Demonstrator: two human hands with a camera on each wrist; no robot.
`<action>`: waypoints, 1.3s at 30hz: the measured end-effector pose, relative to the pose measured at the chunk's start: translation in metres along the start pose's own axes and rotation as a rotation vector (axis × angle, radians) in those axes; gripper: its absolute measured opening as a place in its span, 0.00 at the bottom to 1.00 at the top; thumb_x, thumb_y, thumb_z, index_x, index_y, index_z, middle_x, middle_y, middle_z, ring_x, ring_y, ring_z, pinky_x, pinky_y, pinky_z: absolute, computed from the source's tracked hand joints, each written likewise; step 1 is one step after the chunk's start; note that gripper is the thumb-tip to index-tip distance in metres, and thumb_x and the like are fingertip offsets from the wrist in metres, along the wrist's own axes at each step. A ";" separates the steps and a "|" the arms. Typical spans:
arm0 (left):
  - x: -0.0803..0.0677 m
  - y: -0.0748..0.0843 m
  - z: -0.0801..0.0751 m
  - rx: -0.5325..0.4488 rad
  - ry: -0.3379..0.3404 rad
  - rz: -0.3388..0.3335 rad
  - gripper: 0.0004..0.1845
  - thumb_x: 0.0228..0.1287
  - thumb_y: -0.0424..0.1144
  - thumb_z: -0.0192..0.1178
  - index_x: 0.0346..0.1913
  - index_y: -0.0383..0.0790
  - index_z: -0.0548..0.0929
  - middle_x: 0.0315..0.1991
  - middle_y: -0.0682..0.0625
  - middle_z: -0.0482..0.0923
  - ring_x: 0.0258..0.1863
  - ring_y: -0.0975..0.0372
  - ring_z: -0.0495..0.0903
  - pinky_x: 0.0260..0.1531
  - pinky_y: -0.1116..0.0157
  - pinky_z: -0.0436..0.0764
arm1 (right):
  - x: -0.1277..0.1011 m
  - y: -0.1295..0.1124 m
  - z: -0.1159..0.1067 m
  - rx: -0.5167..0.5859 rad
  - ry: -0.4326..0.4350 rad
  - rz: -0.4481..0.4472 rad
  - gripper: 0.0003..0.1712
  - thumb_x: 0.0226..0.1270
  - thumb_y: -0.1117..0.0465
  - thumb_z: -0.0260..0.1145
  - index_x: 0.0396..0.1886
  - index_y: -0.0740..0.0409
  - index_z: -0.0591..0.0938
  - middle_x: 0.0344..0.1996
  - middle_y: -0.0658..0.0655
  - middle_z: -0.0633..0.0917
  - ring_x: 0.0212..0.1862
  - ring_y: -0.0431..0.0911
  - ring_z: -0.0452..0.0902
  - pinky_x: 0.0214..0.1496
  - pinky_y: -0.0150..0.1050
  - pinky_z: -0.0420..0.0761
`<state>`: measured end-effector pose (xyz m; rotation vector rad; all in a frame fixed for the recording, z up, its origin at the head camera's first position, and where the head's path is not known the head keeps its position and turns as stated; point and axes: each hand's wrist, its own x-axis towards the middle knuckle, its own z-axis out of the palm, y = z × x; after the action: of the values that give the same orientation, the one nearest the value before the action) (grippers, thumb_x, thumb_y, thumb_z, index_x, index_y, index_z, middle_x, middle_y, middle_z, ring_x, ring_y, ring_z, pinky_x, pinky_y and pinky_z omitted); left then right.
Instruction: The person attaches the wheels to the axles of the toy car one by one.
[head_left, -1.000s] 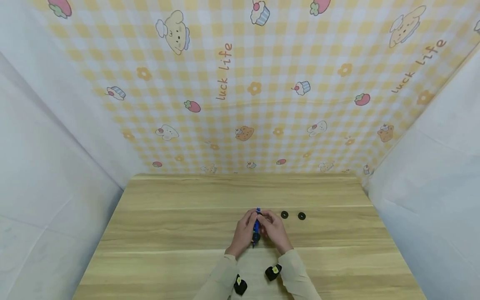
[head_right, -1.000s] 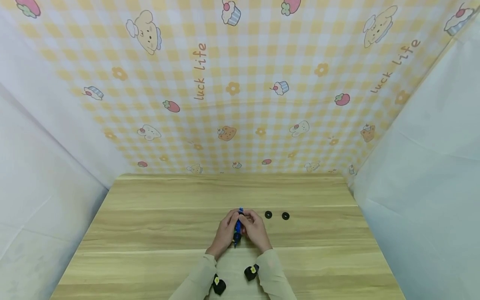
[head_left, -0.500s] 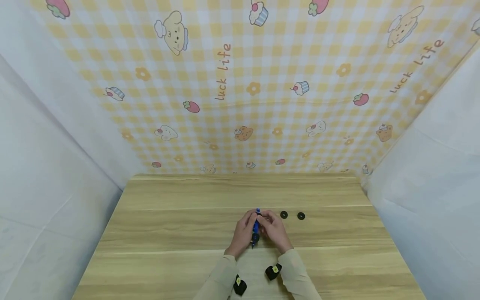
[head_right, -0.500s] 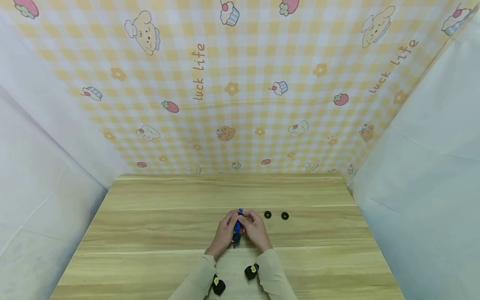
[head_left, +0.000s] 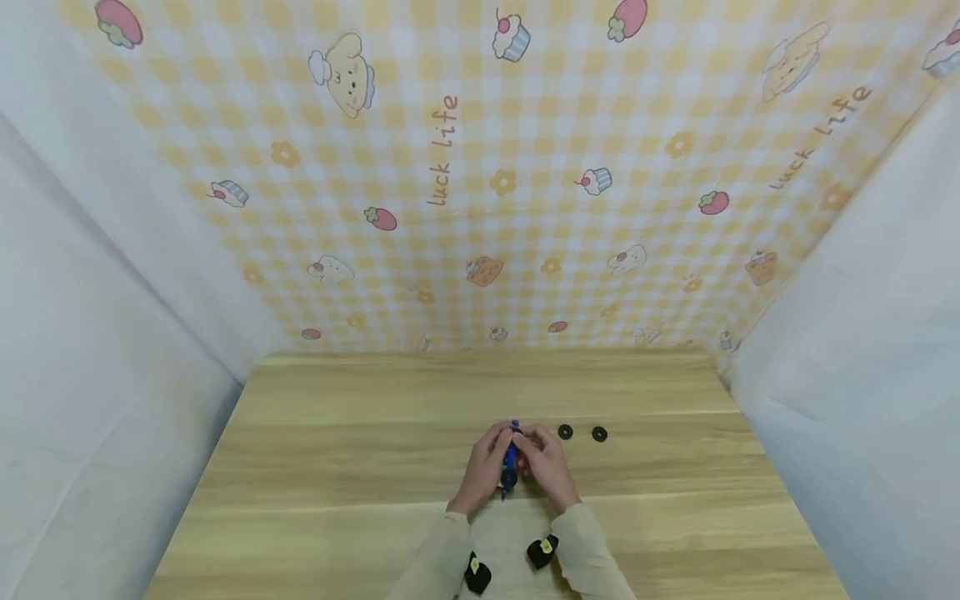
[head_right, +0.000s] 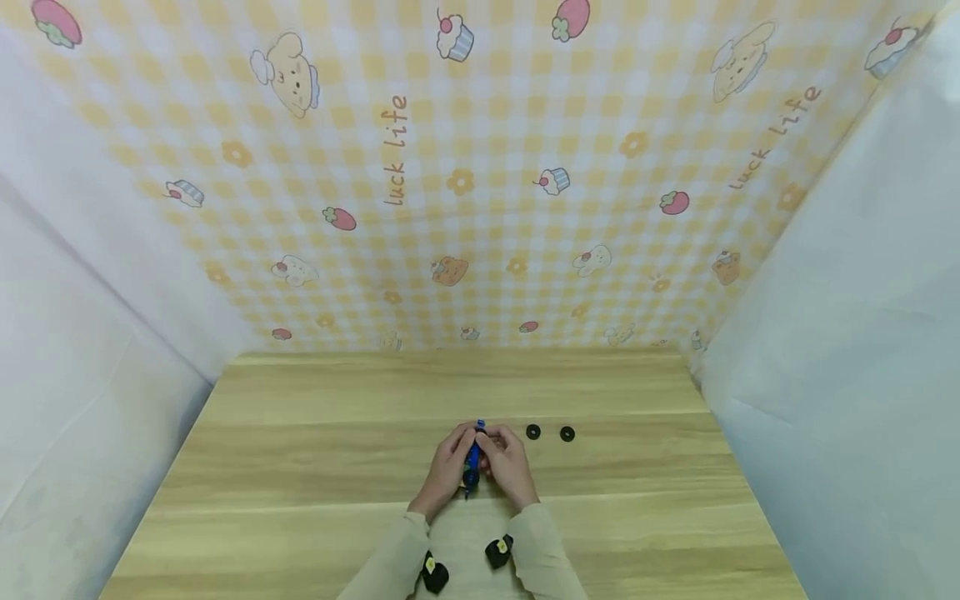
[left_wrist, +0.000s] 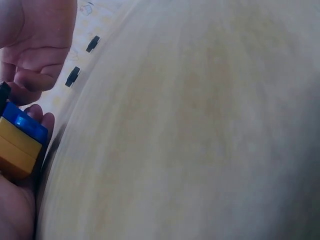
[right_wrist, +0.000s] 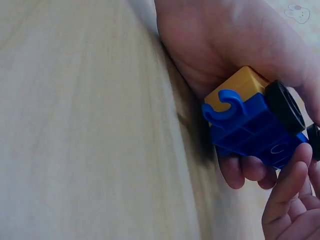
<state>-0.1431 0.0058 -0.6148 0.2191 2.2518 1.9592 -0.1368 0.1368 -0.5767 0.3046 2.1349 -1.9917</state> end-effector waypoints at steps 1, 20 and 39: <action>-0.001 0.002 -0.002 -0.017 -0.010 -0.006 0.23 0.68 0.57 0.37 0.59 0.54 0.70 0.53 0.58 0.73 0.48 0.64 0.74 0.48 0.62 0.73 | 0.000 0.001 0.000 0.001 -0.004 0.004 0.19 0.59 0.48 0.61 0.42 0.57 0.77 0.22 0.52 0.76 0.23 0.42 0.71 0.24 0.37 0.76; -0.003 0.010 -0.011 -0.220 -0.100 -0.079 0.23 0.72 0.51 0.30 0.48 0.46 0.76 0.29 0.48 0.76 0.20 0.56 0.75 0.20 0.58 0.78 | -0.003 -0.024 -0.006 -0.016 0.030 -0.005 0.19 0.65 0.50 0.55 0.51 0.54 0.72 0.38 0.58 0.77 0.32 0.45 0.74 0.33 0.41 0.77; -0.002 -0.002 -0.003 -0.184 0.037 -0.086 0.22 0.68 0.58 0.33 0.61 0.60 0.64 0.48 0.49 0.72 0.39 0.60 0.73 0.35 0.64 0.76 | -0.011 0.015 0.005 -0.338 -0.027 -0.200 0.31 0.54 0.41 0.63 0.55 0.42 0.63 0.35 0.53 0.76 0.30 0.42 0.76 0.25 0.34 0.76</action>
<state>-0.1421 0.0018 -0.6161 0.0639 2.0482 2.1250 -0.1220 0.1322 -0.5878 0.0095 2.5161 -1.6699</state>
